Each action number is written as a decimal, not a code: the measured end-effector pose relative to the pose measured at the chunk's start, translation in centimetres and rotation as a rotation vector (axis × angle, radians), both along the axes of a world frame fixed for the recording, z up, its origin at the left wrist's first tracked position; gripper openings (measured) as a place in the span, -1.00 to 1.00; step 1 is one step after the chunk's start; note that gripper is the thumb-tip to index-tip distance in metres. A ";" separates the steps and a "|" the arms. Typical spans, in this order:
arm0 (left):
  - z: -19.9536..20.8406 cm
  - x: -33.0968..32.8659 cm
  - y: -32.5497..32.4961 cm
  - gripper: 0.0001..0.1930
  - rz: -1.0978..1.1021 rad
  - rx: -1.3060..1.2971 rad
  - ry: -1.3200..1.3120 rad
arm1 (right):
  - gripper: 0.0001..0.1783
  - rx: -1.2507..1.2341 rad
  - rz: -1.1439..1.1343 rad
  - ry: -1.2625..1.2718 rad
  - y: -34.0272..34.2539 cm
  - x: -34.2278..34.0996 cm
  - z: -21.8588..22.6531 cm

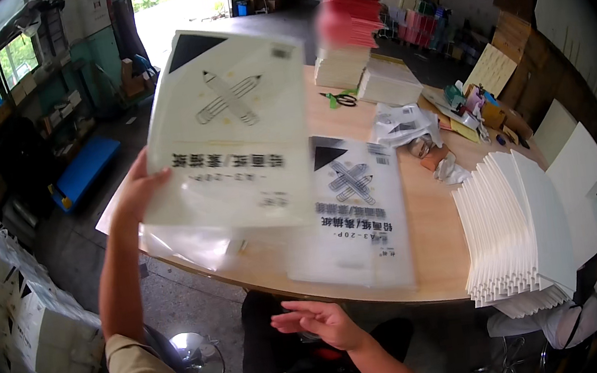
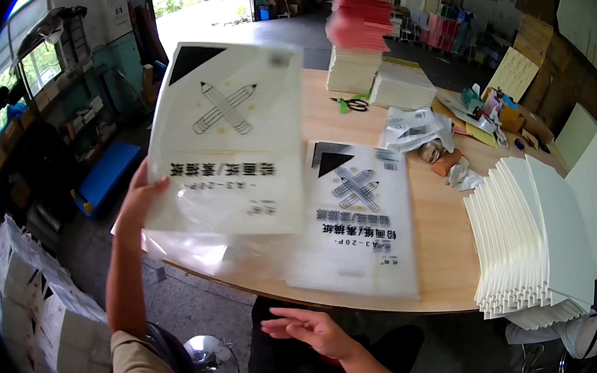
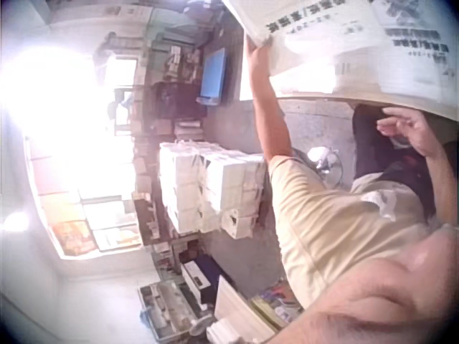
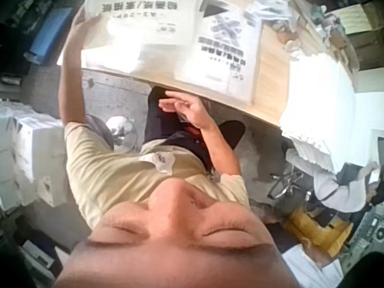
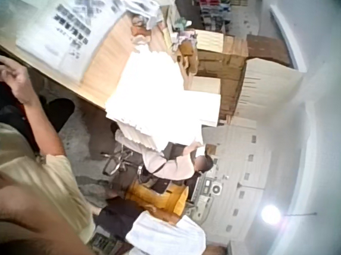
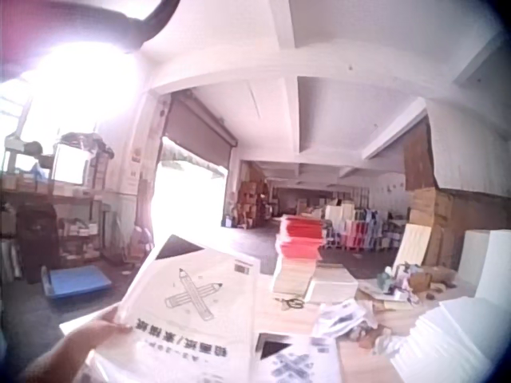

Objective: The person repeatedly takes stacks of white paper, places them into clear plastic packaging, and seals the bags. The person works at a wooden table in a room with stacks of paper and other supplies. Another person is visible in the background handling similar materials.

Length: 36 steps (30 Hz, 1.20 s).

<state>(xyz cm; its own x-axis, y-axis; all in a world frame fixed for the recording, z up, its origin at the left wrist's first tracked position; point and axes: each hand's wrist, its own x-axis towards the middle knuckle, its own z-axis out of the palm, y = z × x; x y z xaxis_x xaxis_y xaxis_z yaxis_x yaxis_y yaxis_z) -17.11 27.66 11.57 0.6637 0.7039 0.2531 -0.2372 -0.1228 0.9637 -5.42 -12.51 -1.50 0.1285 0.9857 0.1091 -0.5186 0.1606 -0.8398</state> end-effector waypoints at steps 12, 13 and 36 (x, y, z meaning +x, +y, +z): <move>-5.7 -2.7 14.5 -0.42 0.368 0.491 1.080 | -0.64 -0.220 -0.382 0.082 -4.0 1.9 -3.6; -6.6 -2.9 15.3 -0.45 0.349 0.537 1.041 | -0.64 -0.225 -0.392 0.074 -3.8 2.1 -3.6; -17.6 -3.2 20.7 -0.53 0.504 0.406 0.746 | 0.01 -0.205 -0.722 -0.847 27.5 0.7 -5.6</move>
